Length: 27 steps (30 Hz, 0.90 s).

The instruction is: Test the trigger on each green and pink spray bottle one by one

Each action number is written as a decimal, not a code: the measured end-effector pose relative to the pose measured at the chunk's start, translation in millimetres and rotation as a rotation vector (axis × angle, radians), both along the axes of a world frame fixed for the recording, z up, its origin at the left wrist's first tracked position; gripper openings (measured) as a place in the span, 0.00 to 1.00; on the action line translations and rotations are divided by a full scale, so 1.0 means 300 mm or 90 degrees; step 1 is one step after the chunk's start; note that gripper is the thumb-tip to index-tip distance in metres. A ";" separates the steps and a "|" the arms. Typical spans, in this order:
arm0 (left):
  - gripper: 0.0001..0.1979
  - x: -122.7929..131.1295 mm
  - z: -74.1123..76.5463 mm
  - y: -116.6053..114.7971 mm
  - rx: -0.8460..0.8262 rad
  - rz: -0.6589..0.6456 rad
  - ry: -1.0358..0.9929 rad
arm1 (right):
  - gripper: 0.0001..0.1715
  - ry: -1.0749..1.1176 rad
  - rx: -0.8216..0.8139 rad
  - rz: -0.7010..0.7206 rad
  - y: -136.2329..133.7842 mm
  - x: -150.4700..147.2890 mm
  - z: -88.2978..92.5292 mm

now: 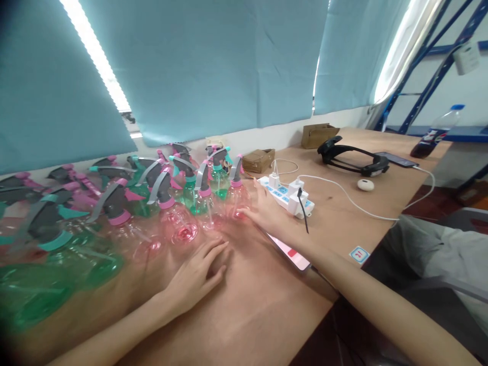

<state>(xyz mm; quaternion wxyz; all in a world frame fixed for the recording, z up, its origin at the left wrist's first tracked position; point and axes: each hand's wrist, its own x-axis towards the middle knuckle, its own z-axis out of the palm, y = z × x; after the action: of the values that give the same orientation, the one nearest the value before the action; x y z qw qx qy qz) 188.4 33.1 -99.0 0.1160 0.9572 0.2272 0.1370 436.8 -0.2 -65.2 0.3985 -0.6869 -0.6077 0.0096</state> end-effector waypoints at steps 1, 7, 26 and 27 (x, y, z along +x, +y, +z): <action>0.21 -0.001 0.001 -0.002 0.001 0.002 0.008 | 0.48 -0.015 0.017 0.001 -0.035 -0.024 -0.005; 0.20 -0.039 0.003 -0.016 0.032 0.014 0.038 | 0.34 -0.050 -0.077 0.170 -0.192 -0.213 -0.081; 0.22 -0.705 0.020 -0.200 0.085 0.219 0.106 | 0.43 -0.198 -0.163 0.495 -0.121 -0.761 -0.129; 0.22 -0.743 0.020 -0.214 0.084 0.232 0.108 | 0.43 -0.199 -0.160 0.512 -0.116 -0.799 -0.129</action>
<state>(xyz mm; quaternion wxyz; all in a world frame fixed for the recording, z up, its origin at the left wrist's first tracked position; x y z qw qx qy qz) -34.6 -30.9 -92.9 0.0065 0.9138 0.3961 0.0895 197.3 -35.0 -103.9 0.1799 -0.4326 -0.8733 0.1337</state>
